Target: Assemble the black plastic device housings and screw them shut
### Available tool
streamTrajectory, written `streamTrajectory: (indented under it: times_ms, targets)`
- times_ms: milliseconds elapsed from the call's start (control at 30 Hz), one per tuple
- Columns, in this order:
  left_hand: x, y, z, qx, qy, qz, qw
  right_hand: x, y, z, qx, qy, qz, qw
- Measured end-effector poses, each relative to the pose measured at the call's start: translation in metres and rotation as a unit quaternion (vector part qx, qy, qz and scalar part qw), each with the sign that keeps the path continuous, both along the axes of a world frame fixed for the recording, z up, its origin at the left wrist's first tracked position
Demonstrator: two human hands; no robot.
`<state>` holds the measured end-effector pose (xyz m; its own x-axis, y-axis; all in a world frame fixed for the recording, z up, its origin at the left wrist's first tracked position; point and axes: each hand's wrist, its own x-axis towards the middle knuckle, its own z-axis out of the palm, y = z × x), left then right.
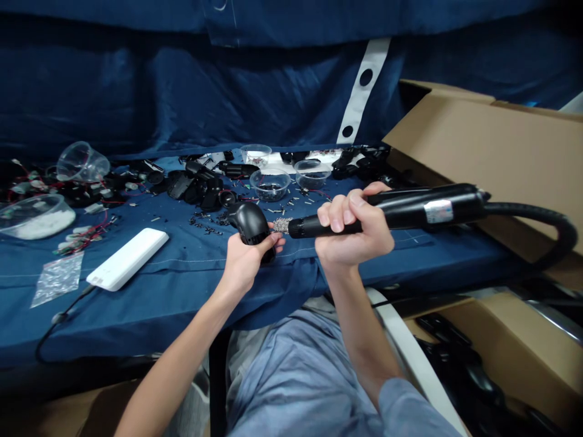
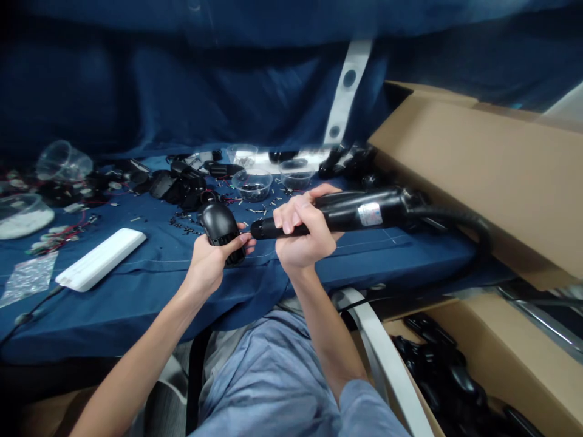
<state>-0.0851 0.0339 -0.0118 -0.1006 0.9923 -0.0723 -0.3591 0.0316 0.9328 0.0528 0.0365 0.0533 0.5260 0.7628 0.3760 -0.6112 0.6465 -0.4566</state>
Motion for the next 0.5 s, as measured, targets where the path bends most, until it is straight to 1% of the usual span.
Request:
streamTrajectory:
  times_ms: [200,333,500]
  targets:
    - [-0.001,-0.002,0.008,-0.030,-0.046,0.017,0.998,0.002,-0.022,-0.008,0.013,-0.013,0.010,1.000]
    - [-0.001,-0.004,0.008,-0.003,-0.031,0.019,0.999,-0.006,-0.032,-0.020,0.039,-0.041,0.011,0.998]
    - [-0.001,-0.005,0.005,0.019,-0.004,0.020,1.000,-0.016,-0.030,-0.028,0.054,-0.048,0.030,0.997]
